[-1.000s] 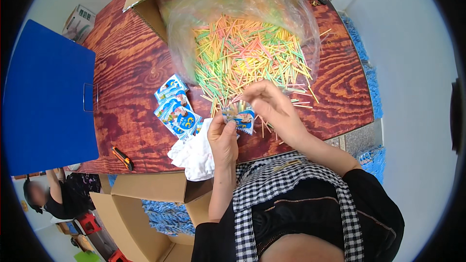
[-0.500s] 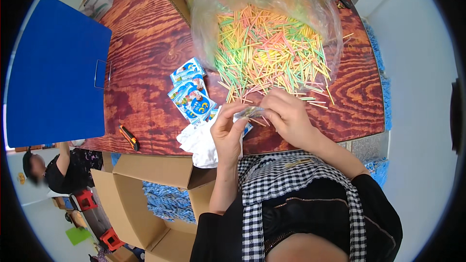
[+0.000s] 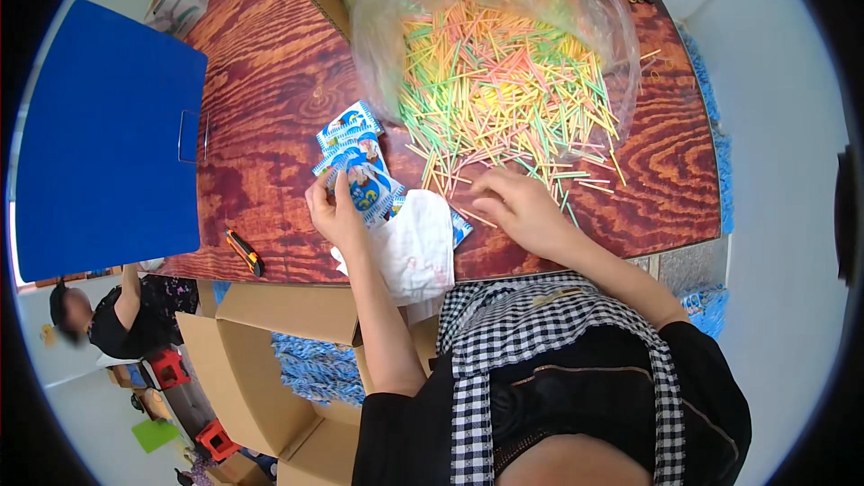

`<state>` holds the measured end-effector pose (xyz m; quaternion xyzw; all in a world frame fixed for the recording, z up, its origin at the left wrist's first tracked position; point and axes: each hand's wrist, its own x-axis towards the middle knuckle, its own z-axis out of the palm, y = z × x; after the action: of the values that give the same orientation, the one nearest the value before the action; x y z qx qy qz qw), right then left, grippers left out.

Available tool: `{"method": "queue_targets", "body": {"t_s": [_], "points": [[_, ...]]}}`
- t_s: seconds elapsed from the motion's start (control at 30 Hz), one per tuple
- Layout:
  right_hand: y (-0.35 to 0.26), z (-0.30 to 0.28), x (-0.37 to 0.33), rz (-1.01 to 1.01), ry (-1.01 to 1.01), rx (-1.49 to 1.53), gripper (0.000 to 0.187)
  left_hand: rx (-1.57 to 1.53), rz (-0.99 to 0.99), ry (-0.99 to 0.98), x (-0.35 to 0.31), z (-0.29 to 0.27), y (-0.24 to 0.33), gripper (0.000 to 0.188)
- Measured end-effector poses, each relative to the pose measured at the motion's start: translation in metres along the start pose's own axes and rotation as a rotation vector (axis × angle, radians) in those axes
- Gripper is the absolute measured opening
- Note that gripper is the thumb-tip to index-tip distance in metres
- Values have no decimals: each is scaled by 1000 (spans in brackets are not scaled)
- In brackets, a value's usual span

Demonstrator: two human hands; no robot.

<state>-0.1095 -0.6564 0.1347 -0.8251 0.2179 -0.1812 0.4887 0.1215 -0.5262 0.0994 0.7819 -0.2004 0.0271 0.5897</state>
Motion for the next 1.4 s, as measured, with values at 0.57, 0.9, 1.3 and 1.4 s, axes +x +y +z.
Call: {"method": "queue_targets", "body": {"t_s": [0.57, 0.9, 1.3, 1.4], "points": [[-9, 63, 52, 269, -444, 792, 12, 397, 279, -341, -114, -32, 46, 52], [5, 76, 22, -38, 142, -329, 36, 317, 307, -90, -107, -49, -21, 26], [13, 118, 55, -193, 227, -490, 33, 75, 185, -35, -111, -52, -29, 30], [6, 115, 56, -126, 180, -357, 27, 33, 218, 6, -110, -54, -25, 29]]}}
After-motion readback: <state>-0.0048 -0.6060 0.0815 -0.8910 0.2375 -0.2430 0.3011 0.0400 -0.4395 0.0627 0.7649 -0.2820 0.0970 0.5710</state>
